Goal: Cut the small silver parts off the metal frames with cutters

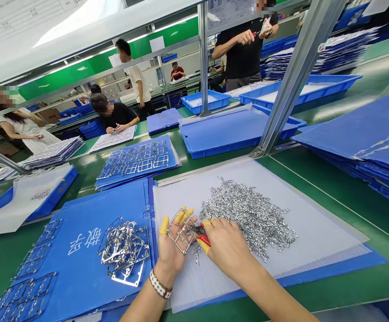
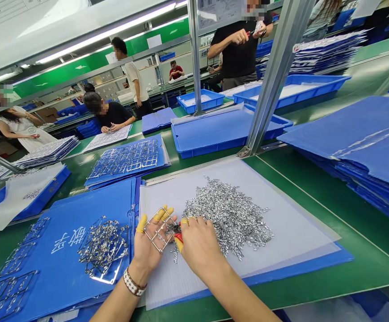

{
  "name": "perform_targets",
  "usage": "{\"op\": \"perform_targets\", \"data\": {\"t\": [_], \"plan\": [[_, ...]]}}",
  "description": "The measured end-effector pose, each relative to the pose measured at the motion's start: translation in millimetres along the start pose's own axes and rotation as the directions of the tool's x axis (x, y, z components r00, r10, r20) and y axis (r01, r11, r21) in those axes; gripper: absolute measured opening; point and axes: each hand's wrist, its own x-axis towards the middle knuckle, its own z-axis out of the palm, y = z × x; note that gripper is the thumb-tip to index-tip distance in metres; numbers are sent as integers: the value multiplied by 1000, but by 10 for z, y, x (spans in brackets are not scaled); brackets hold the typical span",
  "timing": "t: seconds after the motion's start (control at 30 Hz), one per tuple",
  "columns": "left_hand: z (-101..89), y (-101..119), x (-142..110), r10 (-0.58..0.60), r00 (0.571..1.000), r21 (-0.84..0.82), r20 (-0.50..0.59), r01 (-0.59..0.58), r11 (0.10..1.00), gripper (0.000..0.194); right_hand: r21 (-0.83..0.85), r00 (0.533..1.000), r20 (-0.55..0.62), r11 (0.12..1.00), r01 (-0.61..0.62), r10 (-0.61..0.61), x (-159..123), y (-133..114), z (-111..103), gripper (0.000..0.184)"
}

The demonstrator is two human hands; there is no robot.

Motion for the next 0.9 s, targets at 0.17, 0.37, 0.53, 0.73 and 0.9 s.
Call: {"op": "perform_targets", "data": {"t": [0.17,0.37,0.53,0.73,0.9], "plan": [[-18,-14,5,47,998,35,-37,-46,998,48,-24,1000,19,1000,16,-15,27,-20,-11,16],[5,31,2,74,996,-6,-44,-74,997,49,-21,1000,1,1000,20,-20,-43,-38,-45,20],[33,18,1,106,991,1,-76,-106,994,48,69,998,30,996,50,-53,-103,-143,-55,25],[20,-16,7,145,985,51,-98,-140,989,48,97,997,50,994,49,-54,-77,-202,-65,25],[0,-49,15,178,979,92,-102,-169,981,49,100,998,35,994,52,-56,-78,-187,-57,28]]}}
